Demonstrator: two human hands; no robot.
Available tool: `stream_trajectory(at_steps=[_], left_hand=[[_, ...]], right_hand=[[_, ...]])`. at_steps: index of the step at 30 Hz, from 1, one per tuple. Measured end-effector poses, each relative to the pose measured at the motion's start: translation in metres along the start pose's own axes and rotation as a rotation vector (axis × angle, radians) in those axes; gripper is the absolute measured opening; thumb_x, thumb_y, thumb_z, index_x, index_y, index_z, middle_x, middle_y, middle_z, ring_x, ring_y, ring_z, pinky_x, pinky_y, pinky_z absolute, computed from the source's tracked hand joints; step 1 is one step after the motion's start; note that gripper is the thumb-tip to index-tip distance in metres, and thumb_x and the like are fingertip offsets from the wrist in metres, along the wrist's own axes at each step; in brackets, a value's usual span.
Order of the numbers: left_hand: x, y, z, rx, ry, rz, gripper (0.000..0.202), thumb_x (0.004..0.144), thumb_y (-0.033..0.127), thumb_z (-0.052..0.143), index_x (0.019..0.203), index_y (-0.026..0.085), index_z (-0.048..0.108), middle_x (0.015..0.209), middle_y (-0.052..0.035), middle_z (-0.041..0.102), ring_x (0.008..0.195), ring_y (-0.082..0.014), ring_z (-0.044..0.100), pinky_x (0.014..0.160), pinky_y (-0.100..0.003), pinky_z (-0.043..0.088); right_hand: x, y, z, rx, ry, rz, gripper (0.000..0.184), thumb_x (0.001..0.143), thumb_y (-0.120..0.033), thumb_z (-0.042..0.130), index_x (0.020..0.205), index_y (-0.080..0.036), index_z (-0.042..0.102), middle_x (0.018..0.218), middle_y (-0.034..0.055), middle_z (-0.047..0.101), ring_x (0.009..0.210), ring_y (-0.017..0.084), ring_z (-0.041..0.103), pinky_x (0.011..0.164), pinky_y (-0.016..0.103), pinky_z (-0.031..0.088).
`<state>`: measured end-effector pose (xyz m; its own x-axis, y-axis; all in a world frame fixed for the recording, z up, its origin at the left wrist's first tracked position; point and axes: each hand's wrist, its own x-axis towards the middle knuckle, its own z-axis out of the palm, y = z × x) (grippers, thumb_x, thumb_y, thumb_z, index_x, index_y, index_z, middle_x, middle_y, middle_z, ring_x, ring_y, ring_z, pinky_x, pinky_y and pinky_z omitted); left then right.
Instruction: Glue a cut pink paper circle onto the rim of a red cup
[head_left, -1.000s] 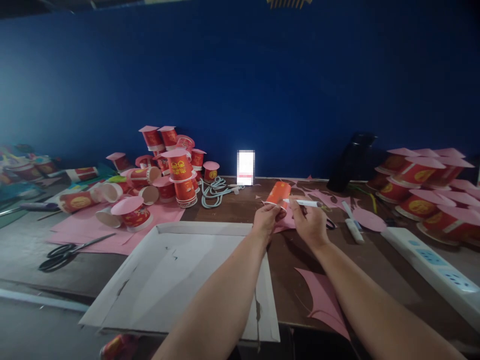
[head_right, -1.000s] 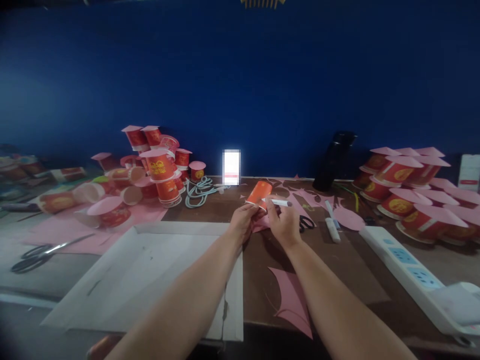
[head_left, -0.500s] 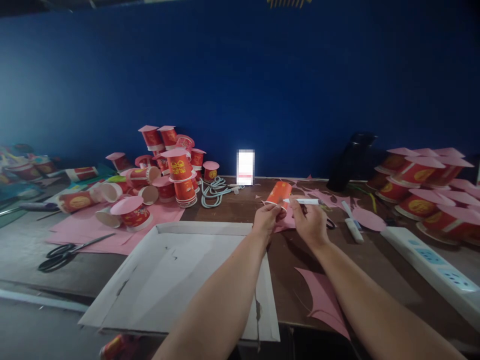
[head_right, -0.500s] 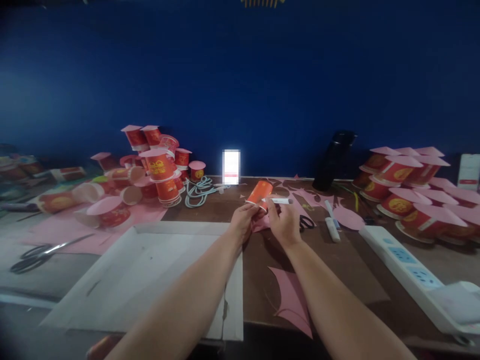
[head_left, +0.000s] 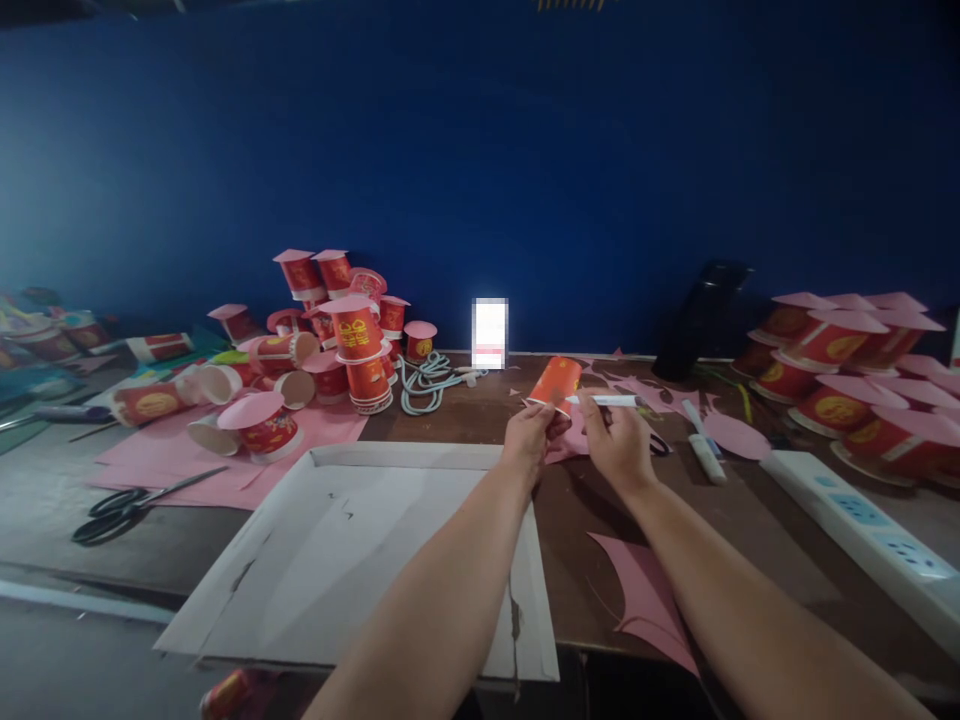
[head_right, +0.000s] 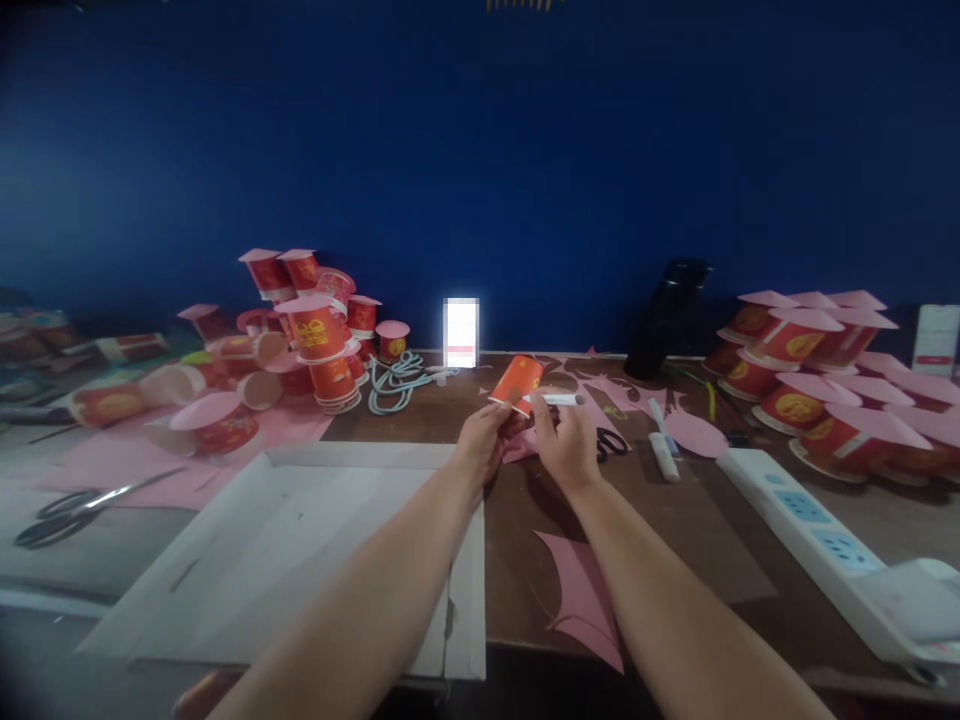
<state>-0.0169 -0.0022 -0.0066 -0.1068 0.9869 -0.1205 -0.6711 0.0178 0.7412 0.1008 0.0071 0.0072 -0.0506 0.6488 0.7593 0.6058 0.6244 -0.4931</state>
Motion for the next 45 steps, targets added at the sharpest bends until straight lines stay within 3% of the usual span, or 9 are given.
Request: stream_trajectory(at_steps=[3,6,14,23,31,35,41,45], left_hand=[[-0.0004,0.0031,0.0014,0.008,0.043,-0.057,0.014,0.080,0.020,0.060,0.070,0.012,0.060,0.059,-0.0038,0.061,0.052,-0.0101,0.058,0.049,-0.018,0.041],[-0.0006,0.0053,0.0033,-0.034,0.077,-0.045,0.014,0.079,0.016,0.061,0.067,0.011,0.059,0.056,-0.0034,0.060,0.051,-0.0084,0.057,0.055,-0.018,0.045],[-0.0017,0.0042,0.0039,-0.128,0.059,0.002,0.011,0.075,0.010,0.059,0.064,0.010,0.059,0.056,-0.0026,0.058,0.053,-0.0095,0.058,0.064,-0.022,0.050],[-0.0020,0.0076,0.0039,-0.054,0.072,-0.090,0.011,0.081,0.013,0.054,0.076,0.009,0.063,0.059,-0.0037,0.059,0.054,-0.0094,0.058,0.059,-0.021,0.048],[-0.0033,0.0075,0.0061,-0.119,0.082,-0.043,0.010,0.076,0.011,0.060,0.067,0.010,0.059,0.057,-0.0019,0.057,0.054,-0.0091,0.056,0.068,-0.024,0.050],[-0.0034,0.0085,0.0061,-0.078,0.083,-0.061,0.009,0.079,0.012,0.057,0.072,0.010,0.061,0.060,-0.0029,0.059,0.055,-0.0087,0.057,0.067,-0.023,0.049],[-0.0011,0.0063,0.0039,-0.115,0.074,-0.038,0.013,0.079,0.009,0.053,0.067,0.010,0.059,0.057,-0.0024,0.058,0.054,-0.0090,0.057,0.066,-0.023,0.049],[-0.0008,0.0059,0.0045,-0.093,0.088,-0.053,0.012,0.079,0.011,0.055,0.068,0.010,0.059,0.058,-0.0029,0.058,0.053,-0.0091,0.057,0.063,-0.023,0.049]], right_hand=[[0.0001,0.0025,0.0000,-0.043,0.021,-0.004,0.034,0.092,-0.041,0.045,0.097,-0.016,0.067,0.083,0.0096,0.070,0.073,0.020,0.065,0.073,0.032,0.049],[0.0002,0.0023,-0.0004,-0.042,0.023,-0.009,0.034,0.092,-0.042,0.046,0.098,-0.016,0.067,0.083,0.0094,0.070,0.074,0.021,0.065,0.074,0.032,0.049],[-0.0002,-0.0037,-0.0020,0.062,-0.073,0.030,0.036,0.091,-0.044,0.046,0.084,-0.015,0.067,0.064,0.0064,0.066,0.063,0.019,0.062,0.061,0.029,0.047],[-0.0001,-0.0015,-0.0023,-0.022,-0.013,0.031,0.038,0.092,-0.045,0.045,0.095,-0.015,0.068,0.067,0.0070,0.067,0.065,0.020,0.063,0.066,0.030,0.047],[-0.0002,-0.0034,-0.0015,0.054,-0.071,0.010,0.037,0.091,-0.044,0.046,0.084,-0.016,0.068,0.069,0.0078,0.068,0.066,0.020,0.063,0.064,0.030,0.047],[-0.0006,-0.0032,-0.0024,-0.013,0.002,0.013,0.035,0.091,-0.042,0.047,0.093,-0.015,0.068,0.071,0.0075,0.069,0.067,0.020,0.064,0.069,0.031,0.048],[-0.0010,-0.0007,-0.0019,0.064,-0.062,0.031,0.033,0.091,-0.042,0.048,0.086,-0.016,0.067,0.068,0.0058,0.067,0.064,0.019,0.063,0.064,0.029,0.047],[-0.0008,-0.0007,-0.0004,0.042,-0.037,0.020,0.034,0.091,-0.043,0.048,0.089,-0.015,0.067,0.070,0.0074,0.068,0.065,0.020,0.063,0.064,0.030,0.048]])
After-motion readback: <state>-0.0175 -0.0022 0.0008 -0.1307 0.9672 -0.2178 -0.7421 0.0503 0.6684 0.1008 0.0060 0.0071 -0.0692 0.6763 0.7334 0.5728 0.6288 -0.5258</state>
